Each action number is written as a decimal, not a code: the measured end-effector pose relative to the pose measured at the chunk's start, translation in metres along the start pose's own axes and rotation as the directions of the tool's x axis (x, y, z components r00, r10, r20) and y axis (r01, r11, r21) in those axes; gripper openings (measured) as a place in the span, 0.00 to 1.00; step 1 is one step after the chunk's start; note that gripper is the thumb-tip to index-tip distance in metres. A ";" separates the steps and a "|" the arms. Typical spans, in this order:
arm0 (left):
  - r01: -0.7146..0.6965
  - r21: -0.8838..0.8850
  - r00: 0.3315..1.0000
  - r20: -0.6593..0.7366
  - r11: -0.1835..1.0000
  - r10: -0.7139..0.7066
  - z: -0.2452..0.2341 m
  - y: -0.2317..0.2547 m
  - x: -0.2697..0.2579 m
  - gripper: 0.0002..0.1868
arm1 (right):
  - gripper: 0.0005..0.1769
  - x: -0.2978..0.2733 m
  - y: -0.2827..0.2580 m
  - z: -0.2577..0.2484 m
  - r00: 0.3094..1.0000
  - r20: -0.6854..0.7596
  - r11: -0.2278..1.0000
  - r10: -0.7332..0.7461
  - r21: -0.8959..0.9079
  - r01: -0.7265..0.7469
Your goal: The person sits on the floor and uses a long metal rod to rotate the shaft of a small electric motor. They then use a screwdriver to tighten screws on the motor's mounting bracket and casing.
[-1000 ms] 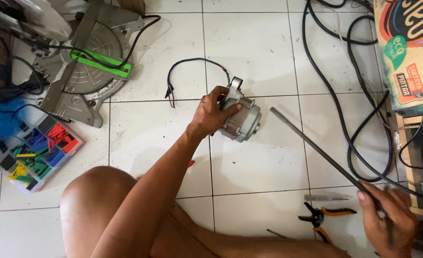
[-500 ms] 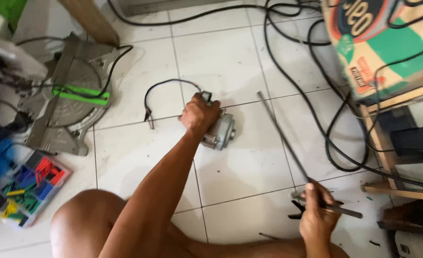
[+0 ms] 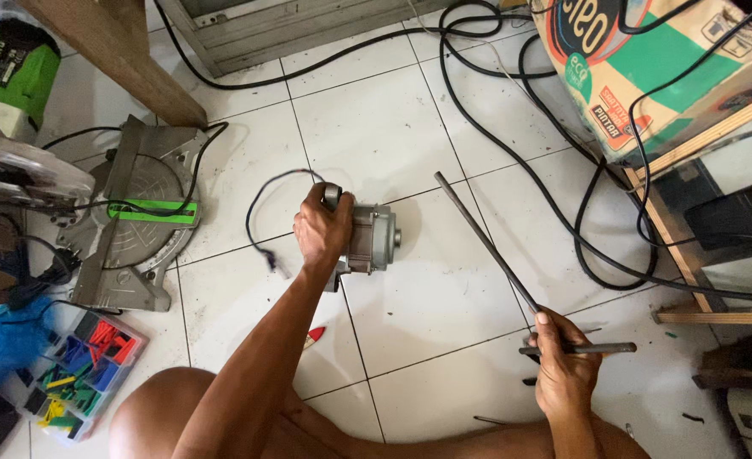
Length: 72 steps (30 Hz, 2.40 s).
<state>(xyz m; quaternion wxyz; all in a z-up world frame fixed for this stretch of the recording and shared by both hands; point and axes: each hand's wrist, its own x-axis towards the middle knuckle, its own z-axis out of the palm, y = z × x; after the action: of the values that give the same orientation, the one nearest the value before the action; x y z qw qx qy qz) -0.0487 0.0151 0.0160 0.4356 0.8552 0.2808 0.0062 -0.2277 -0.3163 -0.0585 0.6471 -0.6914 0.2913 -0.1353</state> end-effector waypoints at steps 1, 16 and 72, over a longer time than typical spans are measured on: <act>-0.002 0.002 1.000 0.001 1.000 0.002 -0.001 0.000 -0.002 0.21 | 0.11 -0.003 -0.006 0.001 1.000 -0.002 1.000 0.001 0.002 -0.001; -0.527 -0.145 0.850 -0.087 0.837 0.520 -0.010 -0.045 -0.014 0.13 | 0.14 -0.006 -0.024 0.007 0.995 0.080 0.998 0.059 0.011 -0.060; -0.313 0.759 0.941 0.331 0.571 0.075 0.003 0.007 0.017 0.32 | 0.27 0.001 -0.034 0.041 0.984 -0.094 0.988 0.151 -0.012 -0.153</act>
<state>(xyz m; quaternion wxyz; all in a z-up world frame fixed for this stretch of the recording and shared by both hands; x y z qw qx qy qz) -0.0303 0.0179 0.0155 0.0335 0.9773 0.0966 -0.1856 -0.1964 -0.2839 -0.0309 0.6347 -0.6663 0.3744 -0.1145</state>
